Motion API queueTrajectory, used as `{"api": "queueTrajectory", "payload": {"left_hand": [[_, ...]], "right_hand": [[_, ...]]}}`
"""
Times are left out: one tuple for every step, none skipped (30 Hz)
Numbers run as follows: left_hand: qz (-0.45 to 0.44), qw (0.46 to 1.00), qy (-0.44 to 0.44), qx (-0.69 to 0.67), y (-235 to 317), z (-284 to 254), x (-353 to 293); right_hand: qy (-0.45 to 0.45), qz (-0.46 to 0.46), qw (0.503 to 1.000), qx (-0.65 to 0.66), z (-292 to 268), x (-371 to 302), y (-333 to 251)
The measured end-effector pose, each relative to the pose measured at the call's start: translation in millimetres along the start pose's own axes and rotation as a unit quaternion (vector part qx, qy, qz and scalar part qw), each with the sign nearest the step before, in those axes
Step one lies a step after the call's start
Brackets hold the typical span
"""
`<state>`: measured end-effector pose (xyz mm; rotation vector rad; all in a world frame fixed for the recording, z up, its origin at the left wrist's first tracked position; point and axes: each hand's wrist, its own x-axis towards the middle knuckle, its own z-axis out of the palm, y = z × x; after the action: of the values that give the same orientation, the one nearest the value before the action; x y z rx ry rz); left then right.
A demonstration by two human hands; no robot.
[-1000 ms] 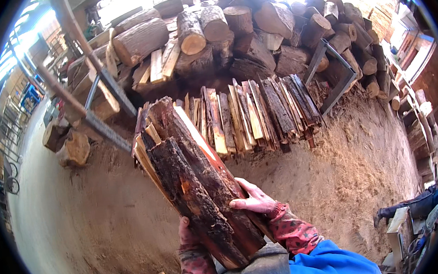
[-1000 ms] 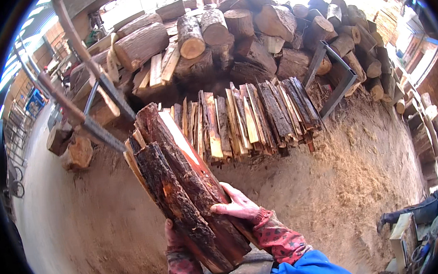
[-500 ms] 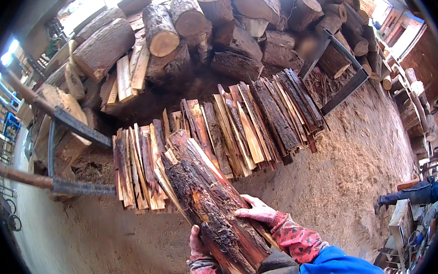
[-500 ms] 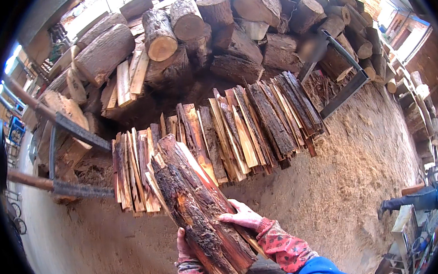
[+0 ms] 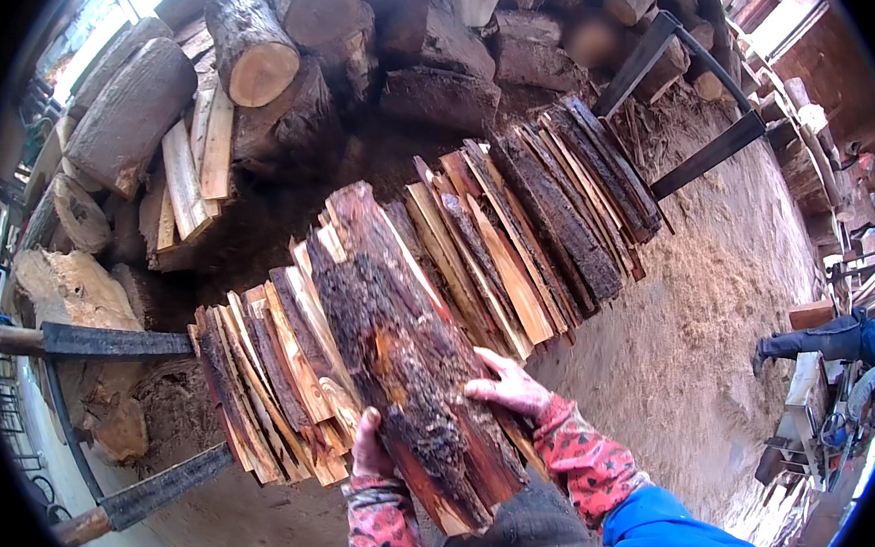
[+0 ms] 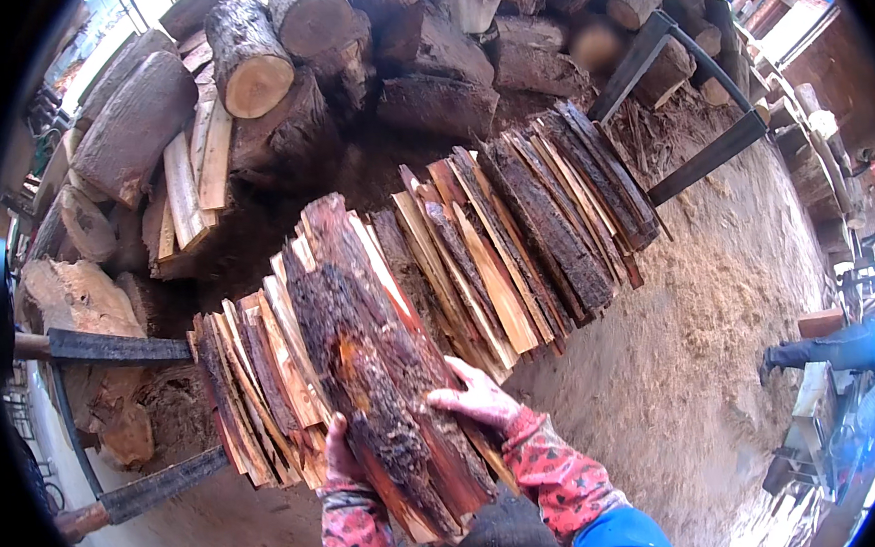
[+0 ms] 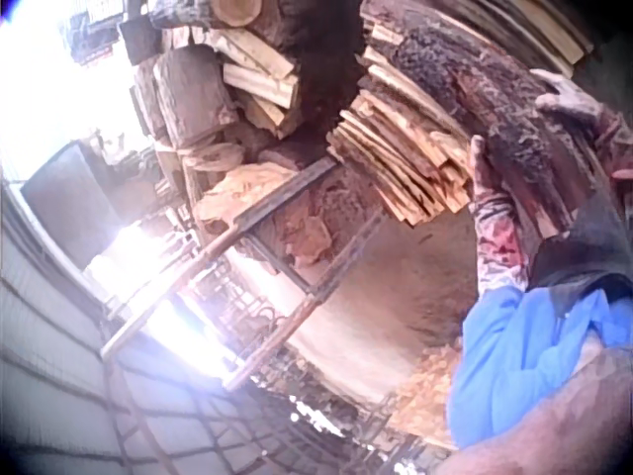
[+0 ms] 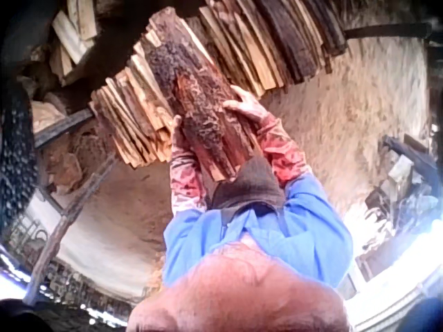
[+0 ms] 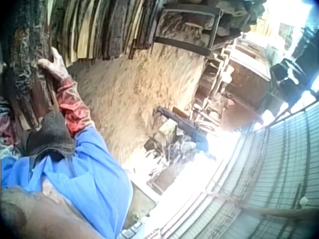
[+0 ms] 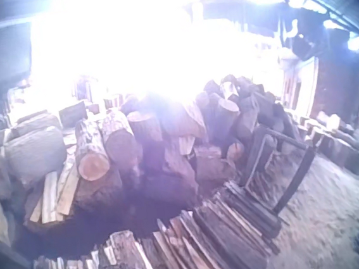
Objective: The person picks up cut wooden planks from a green workbench and stacks them in a pile. The person repeatedly lifts planks and places them in a growing stack.
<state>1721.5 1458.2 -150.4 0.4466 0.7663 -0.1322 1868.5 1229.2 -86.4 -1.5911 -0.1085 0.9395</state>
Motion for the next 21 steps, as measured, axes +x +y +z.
{"api": "queueTrajectory", "payload": {"left_hand": [[0.008, 1.000, 0.021, 0.011, 9, 12, 16], [-0.005, 1.000, 0.015, 0.003, 10, -1, 41], [0.031, 0.997, 0.021, 0.064, 23, 19, 60], [0.035, 0.987, 0.035, 0.156, 26, 3, 93], [0.122, 0.948, 0.064, 0.288, 27, 28, 114], [0.194, 0.933, 0.080, 0.293, 15, 2, 141], [0.232, 0.899, 0.142, 0.344, -5, -15, 155], [0.259, 0.859, 0.191, 0.399, -27, -17, 165], [0.177, 0.835, 0.181, 0.489, -22, 30, 146], [0.219, 0.832, 0.197, 0.470, -34, 24, 147], [0.229, 0.819, 0.209, 0.484, -40, 25, 148], [0.239, 0.804, 0.221, 0.497, -45, 24, 149], [0.231, 0.803, 0.230, 0.499, -47, 23, 151], [0.245, 0.807, 0.226, 0.487, -49, 21, 154], [0.245, 0.806, 0.228, 0.488, -50, 18, 156], [0.246, 0.805, 0.230, 0.488, -51, 16, 157], [0.239, 0.801, 0.232, 0.498, -49, 21, 155], [0.231, 0.796, 0.234, 0.508, -47, 27, 152], [0.216, 0.790, 0.229, 0.526, -43, 32, 148], [0.234, 0.789, 0.224, 0.522, -43, 31, 146], [0.251, 0.787, 0.218, 0.519, -44, 27, 142]], "right_hand": [[-0.006, 0.002, 1.000, 0.026, -5, 16, 3], [-0.016, 0.005, 0.999, 0.052, -12, 32, 10], [0.031, -0.004, 0.998, -0.063, -23, 52, 21], [0.075, -0.011, 0.981, -0.177, -32, 69, 38], [0.165, -0.016, 0.959, -0.229, -37, 83, 64], [0.163, 0.000, 0.943, -0.290, -26, 92, 57], [0.133, -0.029, 0.933, -0.333, -16, 100, 71], [0.116, -0.050, 0.919, -0.374, -10, 105, 97], [0.090, -0.057, 0.908, -0.405, -13, 107, 125], [0.139, -0.003, 0.863, -0.486, 8, 104, 139], [0.137, 0.021, 0.852, -0.505, 8, 104, 145], [0.135, 0.045, 0.840, -0.523, 6, 103, 148], [0.151, 0.042, 0.833, -0.531, 4, 108, 155], [0.151, 0.049, 0.818, -0.553, 2, 109, 157], [0.151, 0.046, 0.816, -0.557, -1, 112, 158], [0.152, 0.042, 0.813, -0.560, -4, 113, 160], [0.152, 0.044, 0.819, -0.552, -5, 114, 159], [0.152, 0.046, 0.824, -0.544, -7, 113, 158], [0.152, 0.048, 0.829, -0.536, -9, 111, 157], [0.149, 0.032, 0.836, -0.527, -10, 108, 155], [0.147, 0.015, 0.843, -0.517, -12, 104, 153]]}}
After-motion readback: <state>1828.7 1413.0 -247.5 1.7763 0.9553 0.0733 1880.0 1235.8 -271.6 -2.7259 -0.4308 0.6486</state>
